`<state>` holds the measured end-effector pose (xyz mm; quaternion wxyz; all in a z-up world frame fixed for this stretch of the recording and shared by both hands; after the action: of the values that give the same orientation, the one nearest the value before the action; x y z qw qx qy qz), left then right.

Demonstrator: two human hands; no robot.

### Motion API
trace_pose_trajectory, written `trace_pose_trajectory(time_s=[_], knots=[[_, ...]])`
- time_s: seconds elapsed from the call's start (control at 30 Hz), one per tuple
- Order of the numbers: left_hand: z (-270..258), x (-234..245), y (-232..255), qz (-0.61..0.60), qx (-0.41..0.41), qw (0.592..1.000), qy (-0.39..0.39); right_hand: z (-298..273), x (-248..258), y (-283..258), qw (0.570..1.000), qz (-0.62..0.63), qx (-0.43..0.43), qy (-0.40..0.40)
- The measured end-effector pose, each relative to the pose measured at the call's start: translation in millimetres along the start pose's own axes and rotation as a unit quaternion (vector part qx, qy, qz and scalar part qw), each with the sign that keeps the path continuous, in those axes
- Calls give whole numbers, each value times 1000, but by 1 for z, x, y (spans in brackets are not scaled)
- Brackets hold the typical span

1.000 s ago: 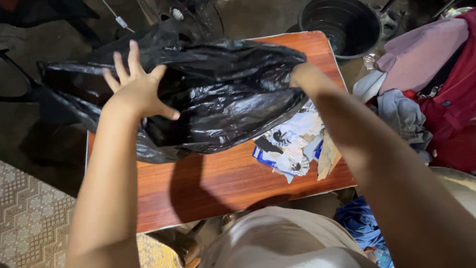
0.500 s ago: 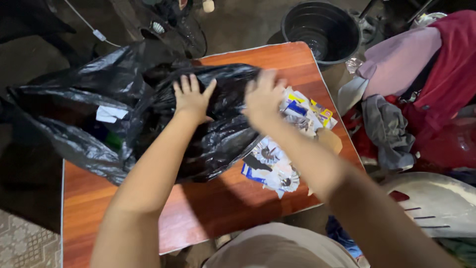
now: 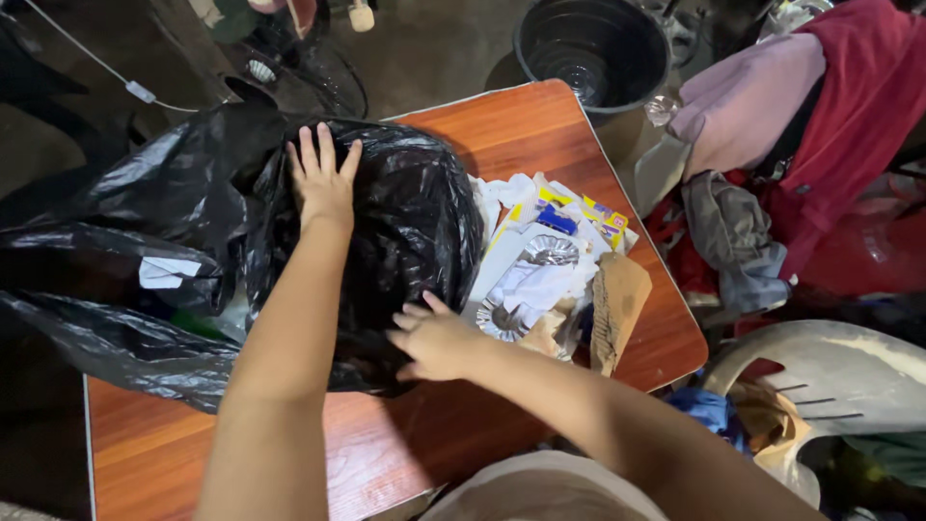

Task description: The person packs various household items, including food packages, plastic bags, and bubble wrap, into black trash bags on a wooden table. They repeatedly pick up items from the table and a nearby floor area, place them into the bags, and finally tie the bags closed.

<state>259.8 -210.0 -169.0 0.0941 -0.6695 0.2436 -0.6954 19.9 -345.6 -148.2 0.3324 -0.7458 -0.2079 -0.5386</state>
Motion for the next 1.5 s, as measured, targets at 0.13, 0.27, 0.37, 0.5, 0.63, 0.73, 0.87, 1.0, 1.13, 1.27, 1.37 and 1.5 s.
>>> trace_pose_trajectory(time_s=[0.13,0.27,0.37,0.5,0.63,0.73,0.87,1.0,1.13,1.27,1.37,1.5], knots=[[-22,44,3,-121,-40,992,-8,-105,72,52,933,248,-25,261],[-85,118,5,-321,-42,943,70,-258,72,178,718,217,-373,546],[-129,159,44,-540,-110,822,140,-315,-23,253,558,288,-622,468],[-176,176,132,-554,-242,776,182,-308,-138,265,397,554,-678,274],[-184,158,187,-477,-207,853,51,-268,-125,219,394,568,-659,297],[-179,143,202,-480,-168,857,-84,-242,-94,191,426,519,-682,290],[-176,135,205,-519,-131,834,-133,-242,-100,201,433,543,-627,353],[-169,139,203,-502,-117,853,-86,-265,-146,242,433,630,-505,401],[-156,147,206,-438,-121,878,-148,-284,-176,257,359,714,-473,371],[-153,150,212,-391,-128,893,-181,-266,-141,218,342,721,-481,363],[-157,146,211,-402,-120,890,-175,-253,-119,203,338,717,-499,350],[-159,145,213,-403,-116,891,-175,-260,-132,224,376,660,-549,349]])
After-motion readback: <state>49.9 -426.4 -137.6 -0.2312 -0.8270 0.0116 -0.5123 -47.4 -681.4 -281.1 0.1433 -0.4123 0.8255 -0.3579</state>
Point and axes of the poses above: each hand's wrist, its own z-axis towards the middle knuckle, its own x-axis out of the back of the hand, y = z × x, the point moved 3 cm from there along z, towards the middle knuckle, and after that the axes turned 2 degrees about -y, right-handed, at the moved point
